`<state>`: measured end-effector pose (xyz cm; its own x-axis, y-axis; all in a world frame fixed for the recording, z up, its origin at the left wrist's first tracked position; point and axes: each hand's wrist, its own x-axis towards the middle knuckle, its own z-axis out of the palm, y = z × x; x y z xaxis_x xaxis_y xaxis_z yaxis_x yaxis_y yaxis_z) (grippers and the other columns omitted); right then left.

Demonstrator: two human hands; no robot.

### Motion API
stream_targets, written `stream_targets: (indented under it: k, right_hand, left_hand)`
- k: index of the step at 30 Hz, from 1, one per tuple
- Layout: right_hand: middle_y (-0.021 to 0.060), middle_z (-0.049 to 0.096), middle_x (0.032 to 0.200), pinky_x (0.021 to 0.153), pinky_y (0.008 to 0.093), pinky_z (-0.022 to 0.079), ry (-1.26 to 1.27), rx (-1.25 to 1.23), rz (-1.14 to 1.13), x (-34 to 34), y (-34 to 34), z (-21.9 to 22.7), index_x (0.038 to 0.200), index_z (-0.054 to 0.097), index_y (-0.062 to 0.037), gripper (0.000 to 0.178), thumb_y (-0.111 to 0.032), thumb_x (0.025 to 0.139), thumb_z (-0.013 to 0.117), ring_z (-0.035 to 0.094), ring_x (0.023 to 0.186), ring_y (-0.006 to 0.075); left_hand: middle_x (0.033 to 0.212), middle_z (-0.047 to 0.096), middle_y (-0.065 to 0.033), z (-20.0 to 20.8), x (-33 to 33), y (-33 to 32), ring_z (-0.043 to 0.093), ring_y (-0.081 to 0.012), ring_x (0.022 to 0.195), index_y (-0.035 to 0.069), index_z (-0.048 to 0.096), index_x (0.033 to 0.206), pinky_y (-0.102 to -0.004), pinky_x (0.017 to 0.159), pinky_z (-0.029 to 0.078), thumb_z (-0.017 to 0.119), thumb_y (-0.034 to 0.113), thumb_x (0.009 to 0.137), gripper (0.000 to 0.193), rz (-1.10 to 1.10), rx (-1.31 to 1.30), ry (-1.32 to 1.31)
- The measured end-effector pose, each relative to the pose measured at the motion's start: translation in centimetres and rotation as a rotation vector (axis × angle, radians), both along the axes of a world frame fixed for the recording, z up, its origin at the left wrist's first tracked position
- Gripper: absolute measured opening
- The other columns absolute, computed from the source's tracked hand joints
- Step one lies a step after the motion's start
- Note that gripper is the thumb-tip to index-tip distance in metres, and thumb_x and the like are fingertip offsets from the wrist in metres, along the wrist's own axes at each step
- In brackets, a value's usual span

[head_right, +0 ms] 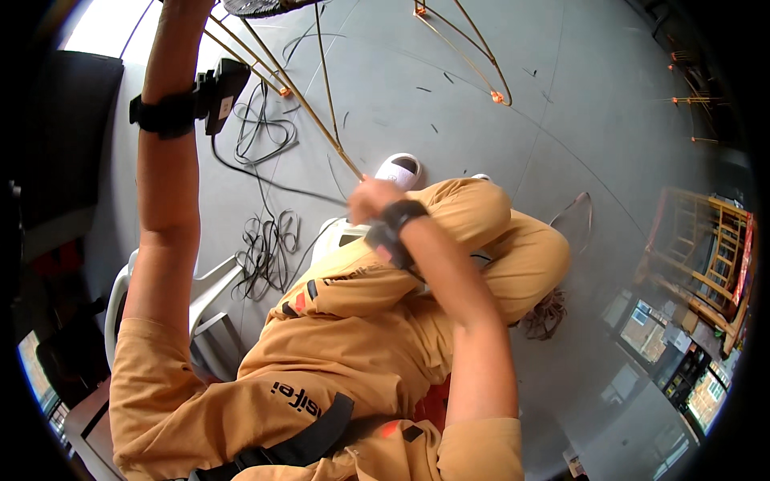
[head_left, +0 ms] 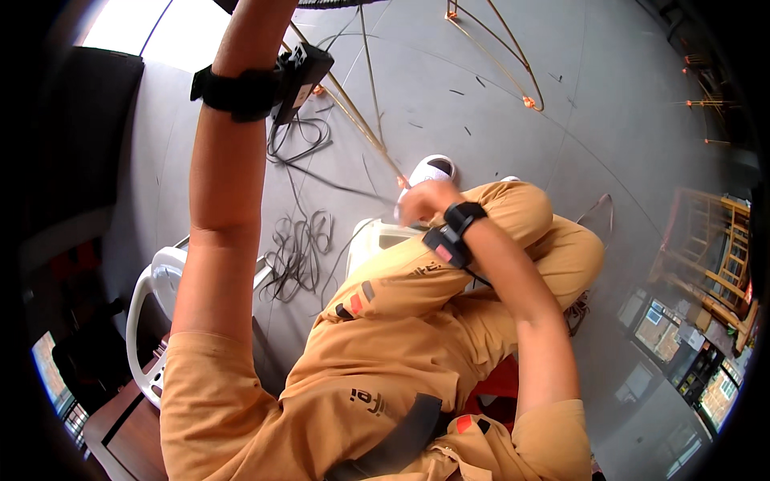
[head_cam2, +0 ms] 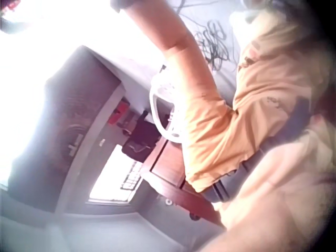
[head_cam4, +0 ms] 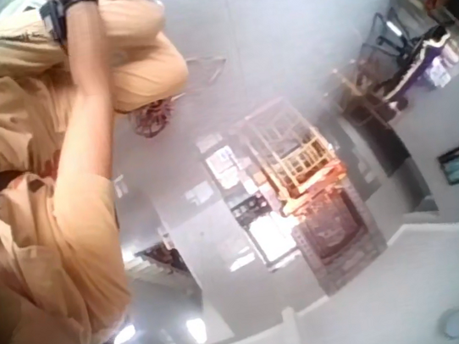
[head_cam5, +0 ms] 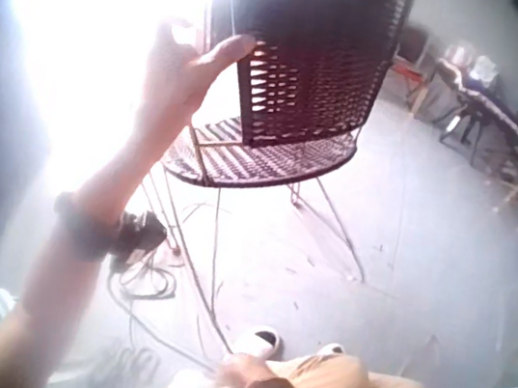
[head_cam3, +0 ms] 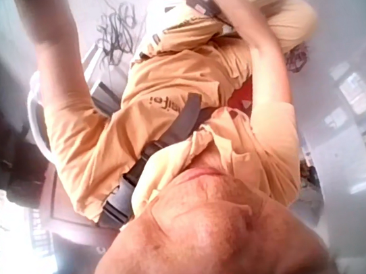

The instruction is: The person weaves a cord into a chair frame and cuts the material using scissors.

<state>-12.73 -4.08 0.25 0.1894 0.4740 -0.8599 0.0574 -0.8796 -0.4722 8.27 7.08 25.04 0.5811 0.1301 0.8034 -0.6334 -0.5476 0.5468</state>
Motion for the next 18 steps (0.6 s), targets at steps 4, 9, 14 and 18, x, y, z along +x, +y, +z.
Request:
stream_targets:
  k: [4, 9, 14, 18]
  right_hand:
    - [0.0111, 0.063, 0.093, 0.069, 0.0380, 0.045, 0.172, 0.486, 0.079, -2.2, 8.6, 3.6, 0.102, 0.060, -0.0029, 0.050, -0.045, 0.076, 0.055, 0.060, 0.083, 0.0272]
    - [0.0108, 0.053, 0.072, 0.064, 0.0381, 0.044, -0.711, 0.786, 0.044, -4.6, 6.3, 7.0, 0.071, 0.049, -0.0065, 0.026, -0.012, 0.056, 0.070, 0.055, 0.073, 0.0303]
    - [0.0168, 0.062, 0.090, 0.071, 0.0330, 0.049, -1.074, 0.460, -0.538, 3.8, -3.6, 15.5, 0.112, 0.055, -0.0001, 0.051, -0.035, 0.077, 0.065, 0.062, 0.082, 0.0278]
    - [0.0110, 0.059, 0.094, 0.073, 0.0285, 0.048, -0.995, 0.805, -1.276, 5.6, -9.1, 20.7, 0.130, 0.038, -0.0006, 0.058, -0.032, 0.086, 0.059, 0.059, 0.084, 0.0189]
  left_hand:
    - [0.053, 0.039, 0.0046, 0.0, -1.5, -1.0, 0.037, -0.0063, 0.047, 0.001, 0.040, 0.097, -0.0215, 0.042, 0.031, 0.076, 0.039, 0.069, 0.059, -0.049, -0.014, 0.017]
    - [0.101, 0.042, -0.0093, 0.0, -3.3, -2.6, 0.038, -0.0082, 0.055, -0.004, 0.012, 0.135, -0.0252, 0.044, 0.036, 0.076, 0.028, 0.071, 0.096, -0.083, -0.067, 0.112]
    - [0.050, 0.037, 0.0010, -0.2, -6.4, -4.4, 0.035, -0.0088, 0.043, 0.003, 0.035, 0.106, -0.0253, 0.040, 0.029, 0.079, 0.026, 0.067, 0.063, -0.064, -0.150, 0.200]
    - [0.090, 0.056, -0.0207, -3.1, -6.6, -5.6, 0.063, -0.0302, 0.066, 0.001, 0.029, 0.116, -0.0354, 0.050, 0.052, 0.073, 0.041, 0.071, 0.075, -0.170, -0.029, 0.147]
